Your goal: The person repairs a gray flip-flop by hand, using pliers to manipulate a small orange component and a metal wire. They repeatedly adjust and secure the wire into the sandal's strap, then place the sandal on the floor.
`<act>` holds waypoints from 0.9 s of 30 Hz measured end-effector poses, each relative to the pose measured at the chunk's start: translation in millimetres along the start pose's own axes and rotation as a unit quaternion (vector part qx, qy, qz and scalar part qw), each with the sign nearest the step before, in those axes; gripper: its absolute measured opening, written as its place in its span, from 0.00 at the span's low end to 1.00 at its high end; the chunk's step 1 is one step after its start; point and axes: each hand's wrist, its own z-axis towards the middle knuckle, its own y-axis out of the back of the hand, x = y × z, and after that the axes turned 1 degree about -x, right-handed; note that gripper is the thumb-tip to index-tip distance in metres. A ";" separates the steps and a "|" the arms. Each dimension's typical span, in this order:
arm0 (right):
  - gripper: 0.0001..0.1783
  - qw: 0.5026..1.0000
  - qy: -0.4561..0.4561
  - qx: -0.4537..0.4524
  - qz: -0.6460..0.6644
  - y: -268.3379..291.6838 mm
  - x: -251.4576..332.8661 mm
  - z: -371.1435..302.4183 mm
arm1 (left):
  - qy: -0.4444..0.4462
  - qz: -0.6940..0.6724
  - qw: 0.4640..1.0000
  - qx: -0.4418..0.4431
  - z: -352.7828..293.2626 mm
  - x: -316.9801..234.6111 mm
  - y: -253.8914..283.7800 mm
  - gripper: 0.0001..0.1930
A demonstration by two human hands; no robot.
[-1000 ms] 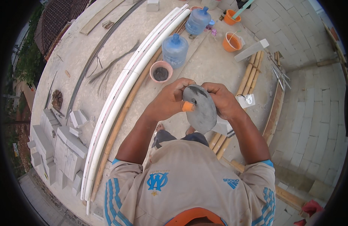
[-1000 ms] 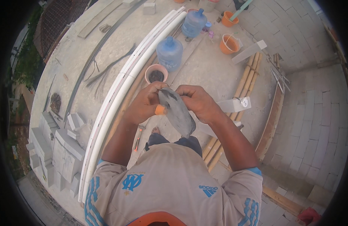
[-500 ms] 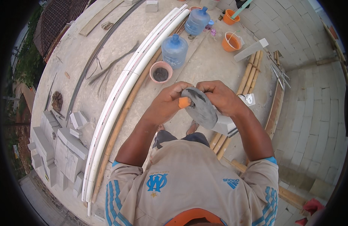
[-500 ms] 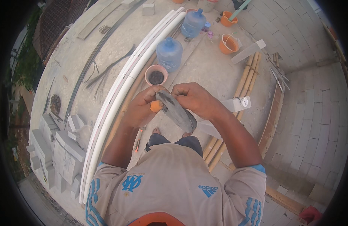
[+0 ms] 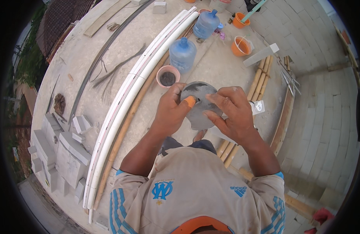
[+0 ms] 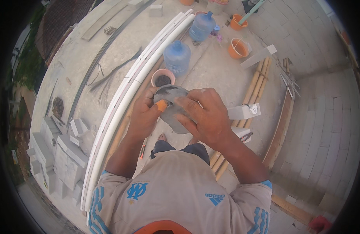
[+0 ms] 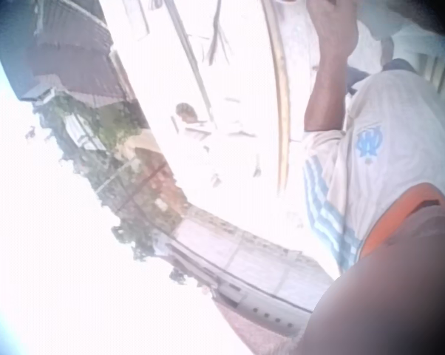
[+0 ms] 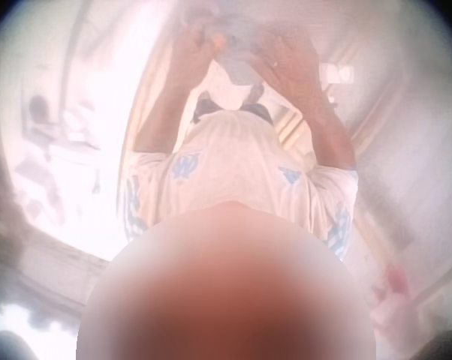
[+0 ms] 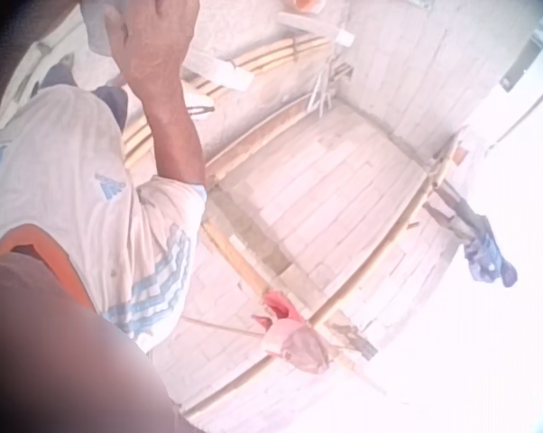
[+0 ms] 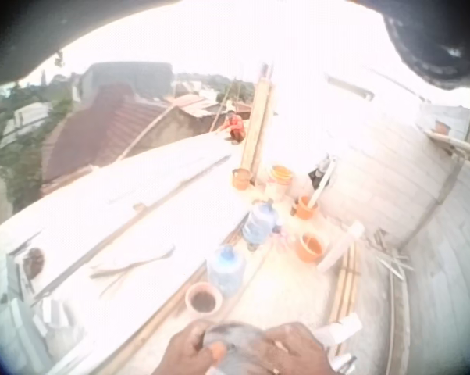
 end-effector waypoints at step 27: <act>0.08 0.999 -0.017 0.029 0.024 -11.4 1.9 2.6 | -0.158 0.163 0.972 -0.057 -3.5 -8.5 -23.6 0.16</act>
